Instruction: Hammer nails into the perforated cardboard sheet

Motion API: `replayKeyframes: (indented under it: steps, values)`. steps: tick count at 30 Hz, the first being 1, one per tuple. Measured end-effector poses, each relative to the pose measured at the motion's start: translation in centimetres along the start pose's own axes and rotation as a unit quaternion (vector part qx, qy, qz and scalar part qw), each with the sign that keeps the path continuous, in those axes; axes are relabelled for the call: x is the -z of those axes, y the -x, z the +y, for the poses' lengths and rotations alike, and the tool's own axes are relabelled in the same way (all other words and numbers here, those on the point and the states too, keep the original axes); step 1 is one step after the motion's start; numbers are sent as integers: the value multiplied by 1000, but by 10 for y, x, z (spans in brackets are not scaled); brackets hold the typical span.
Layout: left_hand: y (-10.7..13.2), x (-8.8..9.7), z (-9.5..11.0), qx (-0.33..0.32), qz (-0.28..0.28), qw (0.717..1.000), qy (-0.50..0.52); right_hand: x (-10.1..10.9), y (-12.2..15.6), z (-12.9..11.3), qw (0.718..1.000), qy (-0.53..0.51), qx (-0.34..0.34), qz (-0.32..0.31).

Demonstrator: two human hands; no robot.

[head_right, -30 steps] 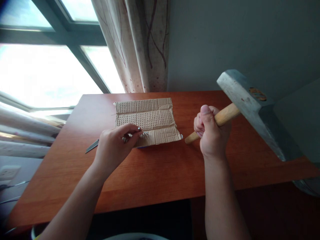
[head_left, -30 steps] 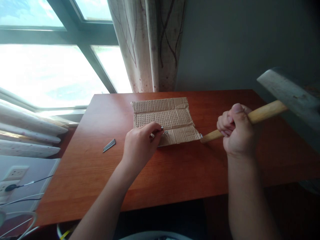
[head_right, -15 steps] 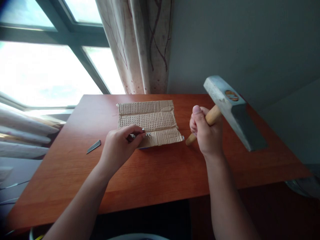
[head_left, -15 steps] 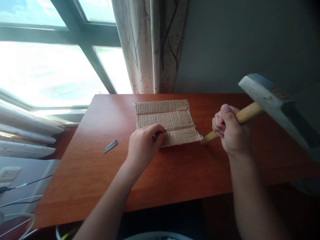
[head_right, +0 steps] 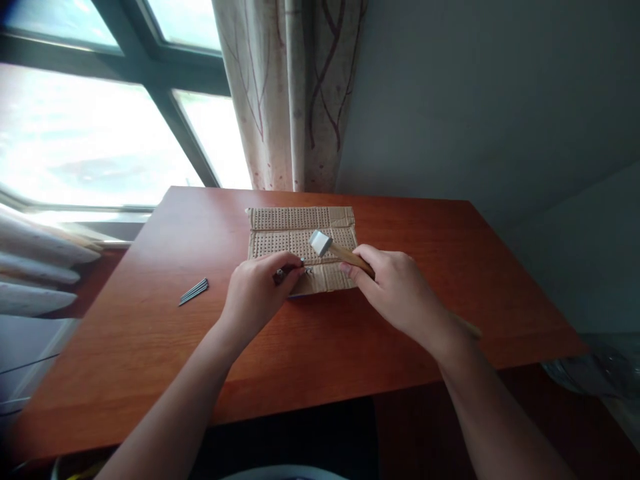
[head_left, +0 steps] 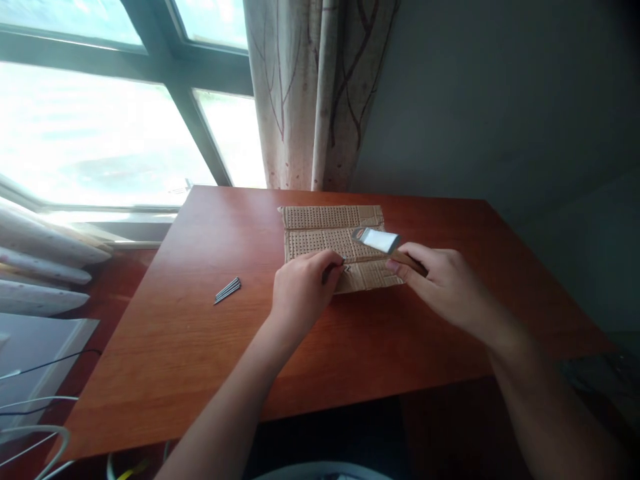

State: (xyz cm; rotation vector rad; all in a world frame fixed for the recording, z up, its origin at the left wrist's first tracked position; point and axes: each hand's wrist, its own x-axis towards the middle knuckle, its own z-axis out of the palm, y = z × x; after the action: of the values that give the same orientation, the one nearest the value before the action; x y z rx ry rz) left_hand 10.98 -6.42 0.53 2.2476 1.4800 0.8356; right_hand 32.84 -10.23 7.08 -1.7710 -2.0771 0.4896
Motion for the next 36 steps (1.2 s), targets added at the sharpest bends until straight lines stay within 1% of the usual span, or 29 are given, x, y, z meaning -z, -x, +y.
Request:
replayKeyframes:
  steps: [3,6,14,17,22,26,29,36]
  values:
    - [0,0,0,-2,-1,1000,1,7,0,-8,997,70,5,-12]
    - [1,-1,1,-2,-2,1000,1,13,0,-16,995,96,7,-21]
    - [1,-1,1,2,0,1000,-5,19,-3,-30,996,84,1,-34]
    - [1,-1,2,3,-1,1000,-5,18,-2,-31,996,79,3,-30]
    - [0,-1,2,1,-13,1000,-11,15,-1,-31,995,78,0,-56]
    - [0,0,2,6,-13,1000,-8,14,-1,-30,995,77,-7,-60]
    - [0,-1,2,8,-9,1000,-6,15,-1,-30,996,73,-4,-54]
    - [0,0,1,4,-8,1000,-3,21,3,-34,998,53,-3,-12]
